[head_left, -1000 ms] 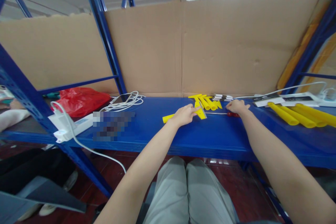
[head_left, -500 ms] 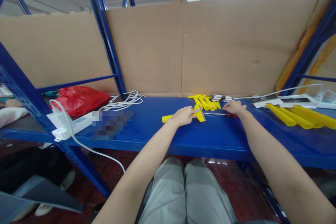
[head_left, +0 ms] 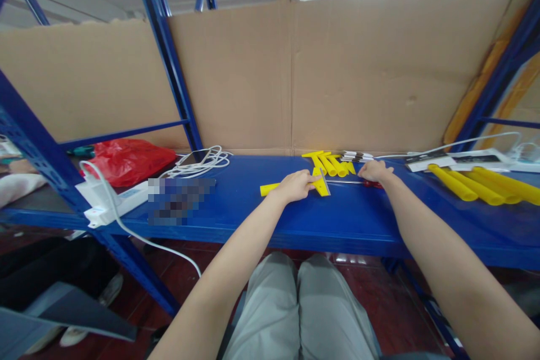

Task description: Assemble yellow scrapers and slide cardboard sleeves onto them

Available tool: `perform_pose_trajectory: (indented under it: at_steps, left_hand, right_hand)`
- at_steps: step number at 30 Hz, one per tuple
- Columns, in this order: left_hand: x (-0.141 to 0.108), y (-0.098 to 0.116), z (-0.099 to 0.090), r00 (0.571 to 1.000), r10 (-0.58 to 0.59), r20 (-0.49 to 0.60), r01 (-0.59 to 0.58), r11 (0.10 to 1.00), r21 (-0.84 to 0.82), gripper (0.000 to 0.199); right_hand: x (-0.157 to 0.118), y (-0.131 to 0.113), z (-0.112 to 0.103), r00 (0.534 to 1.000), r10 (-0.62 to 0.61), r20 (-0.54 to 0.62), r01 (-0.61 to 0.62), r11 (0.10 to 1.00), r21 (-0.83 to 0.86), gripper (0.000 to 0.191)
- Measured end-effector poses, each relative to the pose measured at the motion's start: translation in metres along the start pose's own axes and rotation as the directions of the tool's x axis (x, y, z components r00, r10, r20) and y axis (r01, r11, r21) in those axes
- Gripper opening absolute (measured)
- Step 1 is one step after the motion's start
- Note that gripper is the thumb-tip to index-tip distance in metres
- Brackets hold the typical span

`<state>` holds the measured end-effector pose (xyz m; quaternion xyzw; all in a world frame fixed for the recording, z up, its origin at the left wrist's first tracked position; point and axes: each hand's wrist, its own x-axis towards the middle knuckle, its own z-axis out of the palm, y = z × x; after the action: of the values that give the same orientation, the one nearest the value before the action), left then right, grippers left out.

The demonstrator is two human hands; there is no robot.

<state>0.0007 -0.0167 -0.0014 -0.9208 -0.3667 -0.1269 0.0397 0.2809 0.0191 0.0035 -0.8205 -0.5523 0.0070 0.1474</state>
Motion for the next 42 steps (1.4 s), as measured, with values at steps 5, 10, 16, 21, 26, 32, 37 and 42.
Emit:
perform_pose_trajectory:
  at_steps: [5, 10, 16, 21, 26, 32, 37, 42]
  left_hand:
    - [0.001, -0.001, 0.001, 0.999, 0.047, -0.004, -0.047, 0.999, -0.016, 0.039]
    - [0.001, 0.002, 0.0, 0.997, 0.079, -0.001, -0.079, 0.996, -0.045, 0.035]
    - [0.0, 0.005, -0.003, 0.992, 0.127, -0.002, -0.127, 0.991, -0.053, 0.035]
    - [0.0, 0.007, -0.004, 0.994, 0.112, 0.01, -0.111, 0.993, -0.046, 0.034]
    - [0.0, 0.007, -0.004, 0.993, 0.113, 0.018, -0.113, 0.993, -0.025, 0.035]
    - [0.0, 0.008, -0.004, 0.993, 0.118, 0.019, -0.117, 0.993, -0.015, 0.035]
    - [-0.001, 0.01, -0.006, 0.994, 0.107, 0.034, -0.107, 0.994, -0.012, 0.035]
    - [-0.002, 0.011, -0.006, 0.993, 0.116, 0.015, -0.116, 0.993, -0.001, 0.033]
  right_hand:
    - [-0.017, -0.019, -0.007, 0.978, -0.207, -0.031, 0.207, 0.936, 0.286, 0.01]
    - [-0.043, -0.048, -0.001, 0.881, -0.462, -0.104, 0.431, 0.693, 0.578, 0.009]
    - [-0.053, -0.065, 0.01, 0.824, -0.549, -0.14, 0.521, 0.637, 0.569, 0.009]
    - [-0.055, -0.066, 0.012, 0.815, -0.562, -0.145, 0.535, 0.631, 0.562, 0.015]
    - [-0.057, -0.068, 0.01, 0.799, -0.584, -0.144, 0.563, 0.641, 0.522, 0.018]
    - [-0.059, -0.072, 0.012, 0.843, -0.523, -0.125, 0.502, 0.683, 0.531, 0.017]
    - [-0.062, -0.072, 0.012, 0.865, -0.495, -0.077, 0.432, 0.66, 0.615, 0.015]
    - [-0.064, -0.068, 0.009, 0.857, -0.515, -0.02, 0.371, 0.591, 0.716, 0.011]
